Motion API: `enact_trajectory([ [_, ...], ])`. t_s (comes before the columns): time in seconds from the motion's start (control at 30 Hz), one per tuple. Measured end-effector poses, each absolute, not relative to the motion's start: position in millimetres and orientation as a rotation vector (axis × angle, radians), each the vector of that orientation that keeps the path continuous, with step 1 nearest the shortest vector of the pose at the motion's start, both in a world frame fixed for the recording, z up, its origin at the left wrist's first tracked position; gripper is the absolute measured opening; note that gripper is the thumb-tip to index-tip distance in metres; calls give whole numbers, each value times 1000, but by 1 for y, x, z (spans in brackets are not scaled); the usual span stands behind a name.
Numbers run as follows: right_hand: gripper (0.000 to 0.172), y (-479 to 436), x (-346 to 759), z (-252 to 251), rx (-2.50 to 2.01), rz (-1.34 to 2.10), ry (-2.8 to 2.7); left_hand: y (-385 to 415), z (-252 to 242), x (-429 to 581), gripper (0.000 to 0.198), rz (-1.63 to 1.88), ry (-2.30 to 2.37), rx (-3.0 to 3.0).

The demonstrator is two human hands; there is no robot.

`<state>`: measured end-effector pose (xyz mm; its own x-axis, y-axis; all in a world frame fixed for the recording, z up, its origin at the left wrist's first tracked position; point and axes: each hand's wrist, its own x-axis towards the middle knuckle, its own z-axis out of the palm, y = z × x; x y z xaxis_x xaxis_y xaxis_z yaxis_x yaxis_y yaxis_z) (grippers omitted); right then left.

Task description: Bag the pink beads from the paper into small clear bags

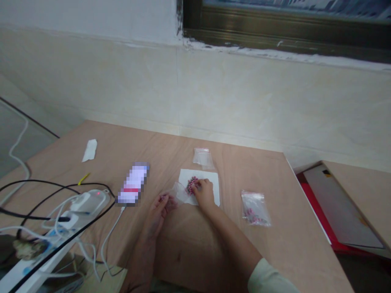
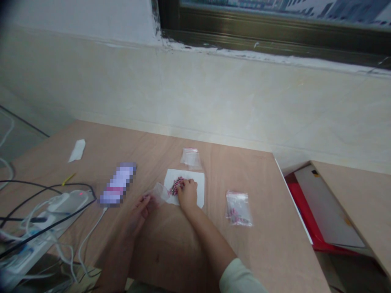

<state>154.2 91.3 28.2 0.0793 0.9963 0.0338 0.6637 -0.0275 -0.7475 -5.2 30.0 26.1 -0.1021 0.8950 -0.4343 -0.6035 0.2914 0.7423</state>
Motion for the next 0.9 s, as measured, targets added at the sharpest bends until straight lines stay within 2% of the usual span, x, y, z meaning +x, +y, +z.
enact_trajectory([
  [0.4,5,97,147,29,-1835,665,-1841,33,30,-5,17,1280,1050,364],
  [0.6,9,98,139,29,-1882,634,-1898,34,29,-5,16,1269,1094,361],
  [0.9,9,91,155,54,-1679,781,-1594,32,30,-2,17,1250,1078,423],
])
